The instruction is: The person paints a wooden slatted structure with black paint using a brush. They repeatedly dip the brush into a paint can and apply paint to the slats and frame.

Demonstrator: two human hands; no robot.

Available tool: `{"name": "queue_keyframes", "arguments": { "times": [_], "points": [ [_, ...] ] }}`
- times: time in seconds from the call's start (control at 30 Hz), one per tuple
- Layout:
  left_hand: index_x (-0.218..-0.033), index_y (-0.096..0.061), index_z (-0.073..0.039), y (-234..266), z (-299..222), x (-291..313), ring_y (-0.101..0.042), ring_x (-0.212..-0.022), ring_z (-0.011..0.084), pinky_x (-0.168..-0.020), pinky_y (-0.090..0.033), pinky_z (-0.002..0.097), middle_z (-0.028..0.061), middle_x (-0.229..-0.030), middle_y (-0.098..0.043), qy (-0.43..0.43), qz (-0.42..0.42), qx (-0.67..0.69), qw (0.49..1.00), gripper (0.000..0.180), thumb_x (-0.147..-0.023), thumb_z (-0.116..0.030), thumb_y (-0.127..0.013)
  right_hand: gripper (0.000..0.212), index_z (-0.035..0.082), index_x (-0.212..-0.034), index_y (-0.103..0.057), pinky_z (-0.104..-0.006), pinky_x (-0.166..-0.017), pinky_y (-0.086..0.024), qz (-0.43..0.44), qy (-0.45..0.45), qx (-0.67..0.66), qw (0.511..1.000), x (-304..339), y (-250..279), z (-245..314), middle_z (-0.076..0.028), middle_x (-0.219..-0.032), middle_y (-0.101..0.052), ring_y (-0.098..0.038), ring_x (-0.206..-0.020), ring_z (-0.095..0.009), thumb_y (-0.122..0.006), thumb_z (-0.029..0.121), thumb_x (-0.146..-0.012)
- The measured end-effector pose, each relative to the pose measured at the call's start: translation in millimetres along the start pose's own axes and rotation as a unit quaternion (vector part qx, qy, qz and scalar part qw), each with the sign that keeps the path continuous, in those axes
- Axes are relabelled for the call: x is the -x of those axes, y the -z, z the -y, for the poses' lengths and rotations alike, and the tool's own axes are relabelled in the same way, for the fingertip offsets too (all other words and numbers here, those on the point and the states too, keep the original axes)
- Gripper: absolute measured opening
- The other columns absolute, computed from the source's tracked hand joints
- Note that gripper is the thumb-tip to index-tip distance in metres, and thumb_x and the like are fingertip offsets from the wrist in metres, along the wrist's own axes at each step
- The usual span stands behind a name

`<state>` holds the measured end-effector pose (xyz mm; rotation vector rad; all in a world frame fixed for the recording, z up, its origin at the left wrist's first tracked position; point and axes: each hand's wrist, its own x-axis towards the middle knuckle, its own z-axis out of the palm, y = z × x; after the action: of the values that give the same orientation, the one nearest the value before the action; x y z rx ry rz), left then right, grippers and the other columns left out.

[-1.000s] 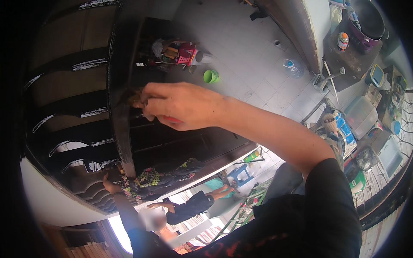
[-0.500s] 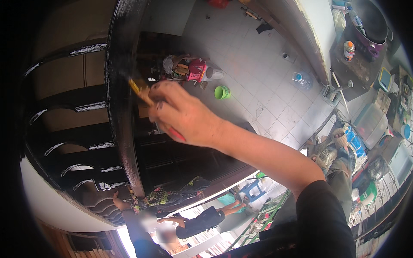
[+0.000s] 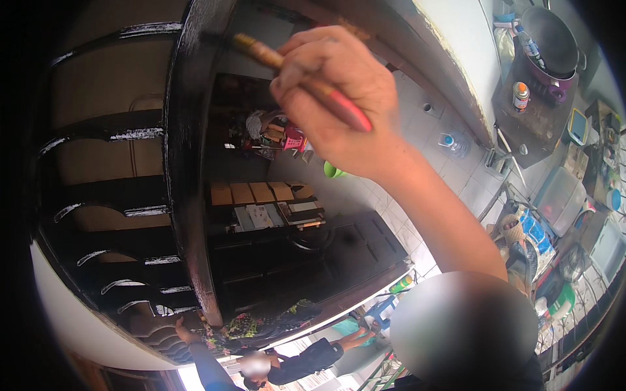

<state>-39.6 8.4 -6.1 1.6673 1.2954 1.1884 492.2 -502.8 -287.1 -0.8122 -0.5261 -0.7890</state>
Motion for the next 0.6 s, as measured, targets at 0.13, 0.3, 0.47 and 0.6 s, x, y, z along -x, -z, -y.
{"name": "queue_keyframes", "arguments": {
  "times": [0.13, 0.3, 0.47, 0.6],
  "points": [
    [-0.088, -0.067, -0.006, -18, -1, 10, -0.069, -0.078, 0.0284, -0.075, -0.057, 0.0413, 0.0092, -0.087, -0.071, -0.004, -0.010, 0.003, 1.000, 0.022, -0.077, -0.024, -0.063, 0.021, 0.005, -0.098, -0.061, -0.0323, -0.079, -0.054, -0.155, 0.009, 0.059, 0.986, -8, -16, -12, -0.017, -0.112, -0.061, -0.065, -0.099, -0.025, -0.071, -0.005, -0.082],
    [-0.087, -0.065, -0.007, 6, 0, -6, -0.069, -0.077, 0.0272, -0.074, -0.057, 0.0396, 0.0086, -0.088, -0.070, -0.015, -0.043, -0.001, 0.999, 0.021, -0.078, -0.025, -0.061, 0.023, 0.005, -0.090, -0.062, -0.0354, -0.079, -0.055, 0.018, 0.008, -0.021, 1.000, 10, -24, 13, -0.018, -0.105, -0.063, -0.066, -0.094, -0.028, -0.072, -0.009, -0.075],
    [-0.087, -0.063, -0.006, -26, 7, 5, -0.069, -0.076, 0.0281, -0.071, -0.057, 0.0402, 0.0089, -0.086, -0.070, 0.002, -0.023, 0.009, 1.000, 0.021, -0.078, -0.025, -0.060, 0.015, 0.002, -0.096, -0.056, -0.0276, -0.081, -0.053, -0.149, -0.003, 0.073, 0.986, -39, -14, -18, -0.016, -0.116, -0.056, -0.063, -0.096, -0.017, -0.065, -0.008, -0.089],
    [-0.085, -0.063, -0.007, -9, 7, 2, -0.068, -0.070, 0.0289, -0.067, -0.057, 0.0411, 0.0086, -0.081, -0.069, 0.016, -0.062, 0.023, 0.998, 0.021, -0.078, -0.027, -0.059, 0.020, 0.002, -0.088, -0.060, -0.0313, -0.083, -0.053, -0.049, 0.005, 0.055, 0.997, -29, -18, -7, -0.017, -0.108, -0.063, -0.064, -0.097, -0.022, -0.070, -0.010, -0.076]
  ]
}}
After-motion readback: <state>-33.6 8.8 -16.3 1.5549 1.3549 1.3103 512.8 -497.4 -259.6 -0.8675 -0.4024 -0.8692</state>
